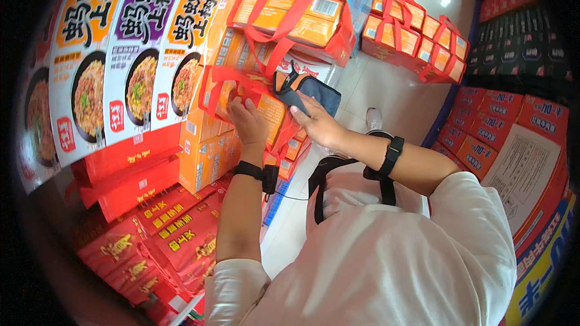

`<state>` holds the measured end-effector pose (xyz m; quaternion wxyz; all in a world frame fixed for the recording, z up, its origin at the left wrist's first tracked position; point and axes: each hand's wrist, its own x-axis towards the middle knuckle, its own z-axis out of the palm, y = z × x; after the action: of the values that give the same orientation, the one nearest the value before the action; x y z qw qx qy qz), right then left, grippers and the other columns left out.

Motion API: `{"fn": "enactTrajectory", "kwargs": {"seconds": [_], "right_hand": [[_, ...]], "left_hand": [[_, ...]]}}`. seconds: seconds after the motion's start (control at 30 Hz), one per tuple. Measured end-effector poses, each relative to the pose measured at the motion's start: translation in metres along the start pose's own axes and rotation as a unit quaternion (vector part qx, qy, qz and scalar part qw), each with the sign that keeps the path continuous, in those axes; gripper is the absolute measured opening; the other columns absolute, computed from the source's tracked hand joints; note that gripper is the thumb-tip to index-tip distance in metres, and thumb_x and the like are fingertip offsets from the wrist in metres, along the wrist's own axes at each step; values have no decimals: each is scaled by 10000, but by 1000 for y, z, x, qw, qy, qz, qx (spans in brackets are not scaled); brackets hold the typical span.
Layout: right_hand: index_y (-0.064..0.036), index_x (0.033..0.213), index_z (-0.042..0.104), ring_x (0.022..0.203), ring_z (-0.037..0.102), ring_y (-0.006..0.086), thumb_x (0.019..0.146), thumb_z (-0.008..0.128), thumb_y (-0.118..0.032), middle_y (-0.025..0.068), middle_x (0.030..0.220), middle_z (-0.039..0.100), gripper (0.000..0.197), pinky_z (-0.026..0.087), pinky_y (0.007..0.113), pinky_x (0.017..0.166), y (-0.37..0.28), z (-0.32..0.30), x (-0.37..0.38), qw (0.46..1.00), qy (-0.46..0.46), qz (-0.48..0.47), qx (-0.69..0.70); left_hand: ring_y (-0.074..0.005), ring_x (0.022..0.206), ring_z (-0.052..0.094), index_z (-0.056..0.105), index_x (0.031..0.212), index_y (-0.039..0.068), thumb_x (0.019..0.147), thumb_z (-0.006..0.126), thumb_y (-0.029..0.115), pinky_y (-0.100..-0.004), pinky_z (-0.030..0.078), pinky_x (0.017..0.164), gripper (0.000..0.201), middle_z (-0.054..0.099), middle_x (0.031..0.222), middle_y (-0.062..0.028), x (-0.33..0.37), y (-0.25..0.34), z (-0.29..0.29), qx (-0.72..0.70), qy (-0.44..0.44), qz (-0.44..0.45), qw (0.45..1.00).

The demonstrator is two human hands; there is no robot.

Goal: The person wipes the exterior surfaces of several red and orange gift boxes with a grey cloth, handling them one at a time and moving them within the stacks.

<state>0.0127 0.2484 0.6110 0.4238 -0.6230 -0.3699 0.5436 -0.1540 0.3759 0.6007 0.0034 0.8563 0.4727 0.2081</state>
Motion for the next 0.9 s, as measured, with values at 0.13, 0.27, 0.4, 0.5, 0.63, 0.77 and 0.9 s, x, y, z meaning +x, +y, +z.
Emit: {"fn": "enactTrajectory", "kwargs": {"seconds": [0.13, 0.27, 0.4, 0.5, 0.63, 0.77, 0.9], "right_hand": [[-167, 1474, 365, 1443, 144, 451, 992, 371, -541, 161, 1574, 228, 610, 138, 539, 1167, -4, -16, 9, 995, -48, -80, 27], [-144, 1502, 276, 1460, 66, 440, 1006, 349, -522, 155, 1590, 176, 628, 87, 619, 1135, -16, -14, 30, 980, -167, -53, -96], [-148, 1445, 394, 1427, 263, 375, 972, 413, -551, 176, 1542, 294, 622, 207, 595, 1126, 26, 2, 68, 988, -88, -125, 14], [-109, 1407, 446, 1362, 379, 370, 952, 444, -569, 187, 1463, 420, 647, 294, 444, 1119, 63, 3, 97, 991, -85, -104, -3], [-146, 1464, 369, 1314, 439, 386, 901, 435, -666, 232, 1394, 487, 769, 346, 390, 1085, 155, 0, 139, 993, -112, 39, 0], [-91, 1513, 252, 1324, 431, 380, 872, 420, -717, 286, 1399, 456, 912, 353, 380, 1080, 208, -7, 177, 979, -112, 141, -91], [-84, 1514, 243, 1353, 381, 405, 902, 387, -696, 267, 1433, 425, 877, 305, 388, 1115, 216, -13, 180, 969, -118, 211, -51]], "left_hand": [[-480, 1209, 418, 397, 1212, -93, 984, 463, 145, -514, 330, 1031, 337, 420, 1307, -334, 7, 36, -18, -211, 47, -224, 950], [-513, 1174, 408, 379, 1186, -120, 982, 442, 115, -523, 342, 1015, 318, 393, 1281, -367, -1, 18, -8, -87, 53, -147, 984], [-513, 1178, 400, 369, 1251, -118, 988, 435, 142, -529, 332, 1009, 376, 392, 1279, -357, -1, 18, 0, -28, 22, -130, 991], [-505, 1163, 407, 391, 1211, -119, 989, 424, 141, -530, 355, 992, 344, 372, 1297, -347, -3, 17, 0, -17, -6, -157, 987], [-465, 1135, 428, 420, 1193, -96, 997, 400, 130, -494, 373, 974, 300, 386, 1283, -297, -5, 20, -5, -9, -6, -173, 985], [-429, 1093, 421, 434, 1129, -93, 989, 408, 105, -478, 345, 964, 244, 413, 1203, -278, -9, 15, -6, -3, -10, -186, 983], [-420, 1020, 427, 434, 1075, -88, 972, 425, 78, -477, 350, 906, 196, 429, 1103, -271, -9, 17, -2, -1, -17, -173, 985]]}}
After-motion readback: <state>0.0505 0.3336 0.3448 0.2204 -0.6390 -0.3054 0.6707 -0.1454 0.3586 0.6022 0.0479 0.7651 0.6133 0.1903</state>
